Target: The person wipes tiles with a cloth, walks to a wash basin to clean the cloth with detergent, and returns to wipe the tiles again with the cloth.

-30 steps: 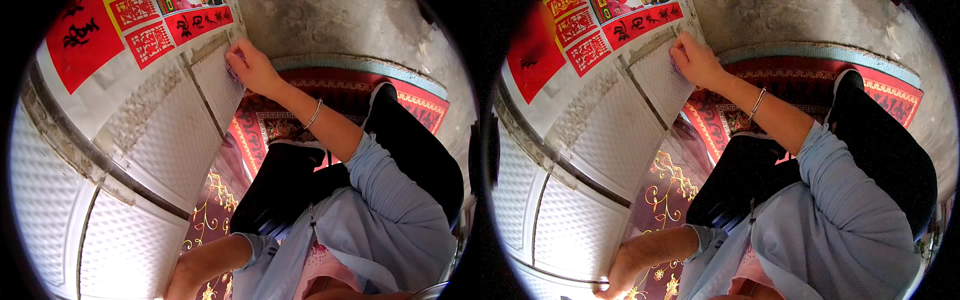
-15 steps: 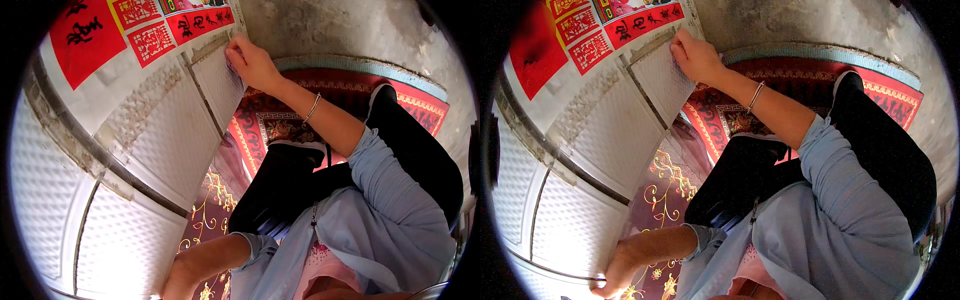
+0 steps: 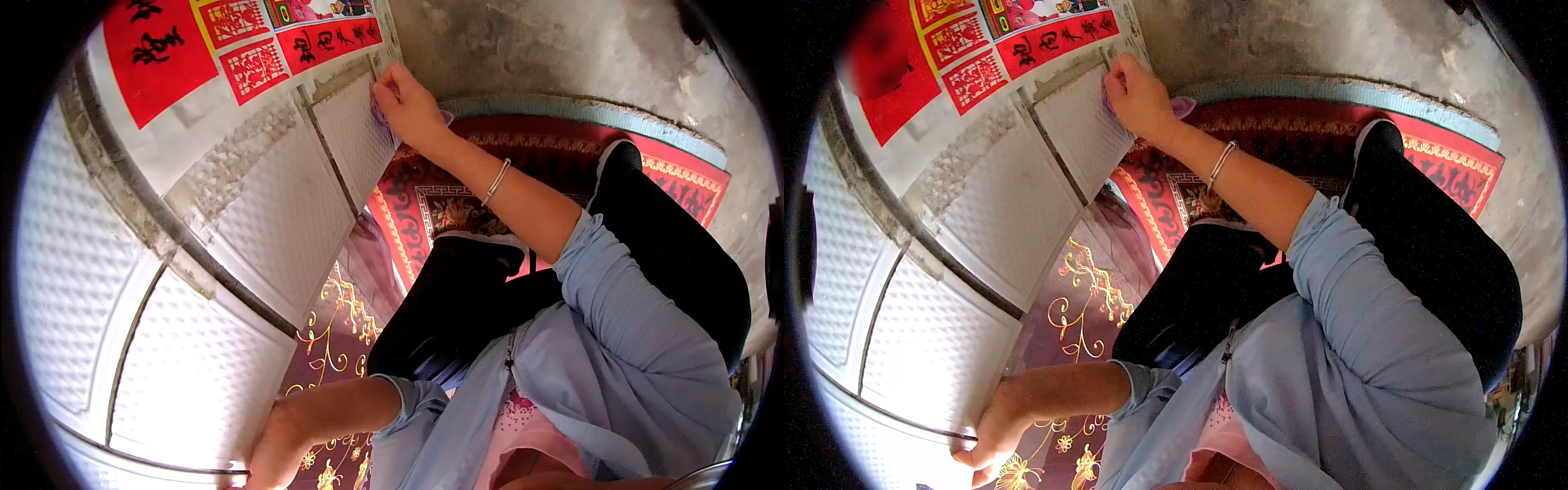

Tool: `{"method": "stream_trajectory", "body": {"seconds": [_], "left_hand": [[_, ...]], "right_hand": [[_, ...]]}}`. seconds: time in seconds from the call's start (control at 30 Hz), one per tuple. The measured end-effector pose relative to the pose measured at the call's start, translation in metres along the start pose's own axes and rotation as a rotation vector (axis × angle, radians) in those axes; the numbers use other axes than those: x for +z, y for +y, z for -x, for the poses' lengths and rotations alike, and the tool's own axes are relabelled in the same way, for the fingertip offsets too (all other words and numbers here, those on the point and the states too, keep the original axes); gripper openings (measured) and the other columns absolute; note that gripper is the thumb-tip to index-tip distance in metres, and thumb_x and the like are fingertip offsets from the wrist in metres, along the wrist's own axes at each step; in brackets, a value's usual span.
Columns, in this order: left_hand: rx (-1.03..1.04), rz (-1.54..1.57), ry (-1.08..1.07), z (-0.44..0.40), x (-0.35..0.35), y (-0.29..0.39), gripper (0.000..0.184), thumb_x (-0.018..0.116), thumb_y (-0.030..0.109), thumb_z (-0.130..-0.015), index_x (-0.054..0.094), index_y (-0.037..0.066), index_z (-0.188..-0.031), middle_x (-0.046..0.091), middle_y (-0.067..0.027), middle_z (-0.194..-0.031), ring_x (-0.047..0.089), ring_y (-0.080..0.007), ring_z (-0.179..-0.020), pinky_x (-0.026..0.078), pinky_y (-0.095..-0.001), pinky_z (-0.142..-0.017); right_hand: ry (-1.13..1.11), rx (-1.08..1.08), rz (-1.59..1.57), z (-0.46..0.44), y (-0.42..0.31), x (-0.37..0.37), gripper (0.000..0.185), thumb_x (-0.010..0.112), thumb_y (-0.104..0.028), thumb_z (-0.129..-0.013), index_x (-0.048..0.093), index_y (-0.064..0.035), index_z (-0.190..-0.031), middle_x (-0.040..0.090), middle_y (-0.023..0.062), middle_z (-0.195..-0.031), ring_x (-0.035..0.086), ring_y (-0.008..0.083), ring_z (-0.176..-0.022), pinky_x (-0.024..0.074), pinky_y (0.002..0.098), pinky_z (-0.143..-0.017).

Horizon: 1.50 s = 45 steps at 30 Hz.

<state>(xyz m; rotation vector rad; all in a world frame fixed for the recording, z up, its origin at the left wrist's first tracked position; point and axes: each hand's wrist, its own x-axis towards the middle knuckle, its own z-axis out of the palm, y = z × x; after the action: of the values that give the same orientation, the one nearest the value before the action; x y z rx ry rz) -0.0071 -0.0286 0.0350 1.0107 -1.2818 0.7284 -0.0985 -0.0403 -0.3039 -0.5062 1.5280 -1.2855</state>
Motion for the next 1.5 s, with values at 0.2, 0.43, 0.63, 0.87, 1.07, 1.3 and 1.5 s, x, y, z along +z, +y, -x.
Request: {"method": "stream_trajectory", "body": {"seconds": [0.2,0.43,0.63,0.87,1.07,1.3,1.5], "left_hand": [[0.012,0.006,-0.013,-0.002,-0.002,-0.001,0.071,0.055,0.012,-0.069,0.035,0.012,-0.137,0.043,-0.0121,-0.120,0.045,-0.0240,-0.111,0.042,-0.0431,-0.089],[0.025,0.016,0.021,0.001,0.001,0.004,0.071,0.056,0.012,-0.070,0.034,0.011,-0.137,0.042,-0.0125,-0.121,0.044,-0.0243,-0.112,0.042,-0.0434,-0.089],[0.039,0.010,-0.005,-0.003,-0.001,0.000,0.071,0.056,0.013,-0.070,0.034,0.011,-0.137,0.041,-0.0129,-0.121,0.044,-0.0246,-0.112,0.041,-0.0436,-0.090],[0.041,0.018,0.010,0.004,0.005,0.004,0.071,0.056,0.013,-0.071,0.034,0.010,-0.138,0.041,-0.0133,-0.122,0.044,-0.0250,-0.113,0.041,-0.0439,-0.090],[0.053,0.012,-0.003,0.007,0.006,0.005,0.071,0.056,0.013,-0.071,0.033,0.010,-0.138,0.040,-0.0137,-0.123,0.043,-0.0253,-0.114,0.040,-0.0441,-0.091],[0.063,0.001,0.011,0.006,0.005,0.005,0.071,0.056,0.014,-0.071,0.033,0.010,-0.138,0.039,-0.0141,-0.124,0.043,-0.0257,-0.114,0.040,-0.0444,-0.091],[0.072,0.008,-0.002,0.007,0.005,0.004,0.071,0.056,0.014,-0.072,0.033,0.009,-0.138,0.039,-0.0144,-0.125,0.042,-0.0260,-0.115,0.039,-0.0447,-0.092]], "right_hand": [[-0.092,-0.124,-0.145,0.038,-0.026,0.003,0.017,0.056,-0.020,-0.090,0.049,-0.0060,-0.096,0.062,0.0180,-0.078,0.063,0.0371,-0.075,0.0473,0.0428,-0.065],[-0.022,0.040,-0.081,0.003,0.006,0.004,0.018,0.056,-0.021,-0.091,0.049,-0.0055,-0.097,0.062,0.0163,-0.083,0.063,0.0298,-0.078,0.0479,0.0384,-0.069],[-0.050,-0.148,-0.225,0.049,-0.047,0.011,0.018,0.055,-0.020,-0.091,0.048,-0.0047,-0.098,0.062,0.0166,-0.083,0.063,0.0316,-0.079,0.0479,0.0391,-0.068],[-0.022,-0.049,-0.001,0.001,0.014,0.000,0.013,0.052,-0.016,-0.095,0.048,-0.0041,-0.099,0.059,0.0085,-0.078,0.057,0.0158,-0.074,0.0465,0.0294,-0.069],[-0.052,-0.177,-0.179,0.039,-0.043,0.009,0.016,0.054,-0.018,-0.092,0.048,-0.0048,-0.099,0.061,0.0163,-0.075,0.062,0.0360,-0.073,0.0475,0.0414,-0.065],[0.038,-0.153,-0.058,-0.004,0.020,0.004,0.019,0.055,-0.020,-0.092,0.048,-0.0050,-0.100,0.062,0.0171,-0.079,0.063,0.0366,-0.075,0.0479,0.0417,-0.067],[-0.061,0.017,0.081,0.021,-0.018,0.002,0.012,0.052,-0.014,-0.094,0.047,-0.0037,-0.098,0.055,0.0069,-0.084,0.053,0.0141,-0.078,0.0451,0.0291,-0.072]]}}
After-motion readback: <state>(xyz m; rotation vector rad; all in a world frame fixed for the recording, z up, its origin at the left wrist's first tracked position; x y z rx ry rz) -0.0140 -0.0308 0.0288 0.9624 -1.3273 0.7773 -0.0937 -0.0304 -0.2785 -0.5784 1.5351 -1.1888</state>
